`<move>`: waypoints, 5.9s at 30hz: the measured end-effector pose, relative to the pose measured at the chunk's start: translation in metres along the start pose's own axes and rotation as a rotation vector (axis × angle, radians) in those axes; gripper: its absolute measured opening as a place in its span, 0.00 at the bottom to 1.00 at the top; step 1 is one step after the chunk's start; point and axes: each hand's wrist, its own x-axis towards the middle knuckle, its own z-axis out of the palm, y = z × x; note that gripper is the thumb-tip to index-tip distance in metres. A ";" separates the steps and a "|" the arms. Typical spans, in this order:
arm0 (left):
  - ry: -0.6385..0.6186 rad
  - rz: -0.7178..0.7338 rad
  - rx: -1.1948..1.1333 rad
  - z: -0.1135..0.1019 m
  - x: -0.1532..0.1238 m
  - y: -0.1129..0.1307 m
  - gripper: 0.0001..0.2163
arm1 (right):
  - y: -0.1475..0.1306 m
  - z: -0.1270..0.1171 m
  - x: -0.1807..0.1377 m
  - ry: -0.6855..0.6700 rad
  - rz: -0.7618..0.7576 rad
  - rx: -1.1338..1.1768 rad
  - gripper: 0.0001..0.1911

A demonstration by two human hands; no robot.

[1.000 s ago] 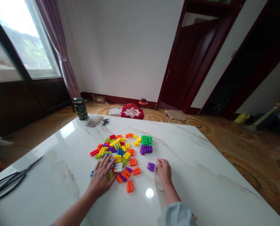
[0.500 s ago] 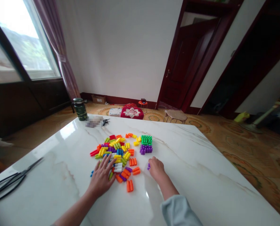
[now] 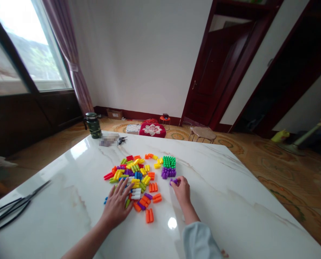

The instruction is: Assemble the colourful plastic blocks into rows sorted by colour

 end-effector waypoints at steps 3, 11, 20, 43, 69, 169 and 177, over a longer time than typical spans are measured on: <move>-0.004 0.000 0.000 -0.001 0.000 0.000 0.30 | 0.004 0.007 0.002 0.069 0.008 0.084 0.14; -0.007 0.000 0.005 -0.003 0.000 0.001 0.30 | -0.003 0.020 0.013 0.121 0.056 0.216 0.19; -0.022 -0.015 -0.019 -0.007 0.002 0.004 0.29 | -0.013 0.026 0.009 0.157 0.073 0.266 0.22; -0.037 -0.009 -0.221 -0.018 -0.002 -0.003 0.20 | -0.043 0.020 -0.075 -0.111 -0.438 -0.596 0.08; -0.734 -0.047 0.054 -0.032 0.154 -0.078 0.21 | -0.045 0.019 -0.076 -0.105 -0.421 -0.565 0.06; -0.008 -0.293 -0.317 -0.001 0.037 0.024 0.10 | 0.000 -0.002 -0.035 0.185 0.063 0.111 0.13; -0.026 -0.299 -0.322 -0.004 0.039 0.025 0.11 | 0.010 -0.024 0.028 0.047 0.027 -0.231 0.02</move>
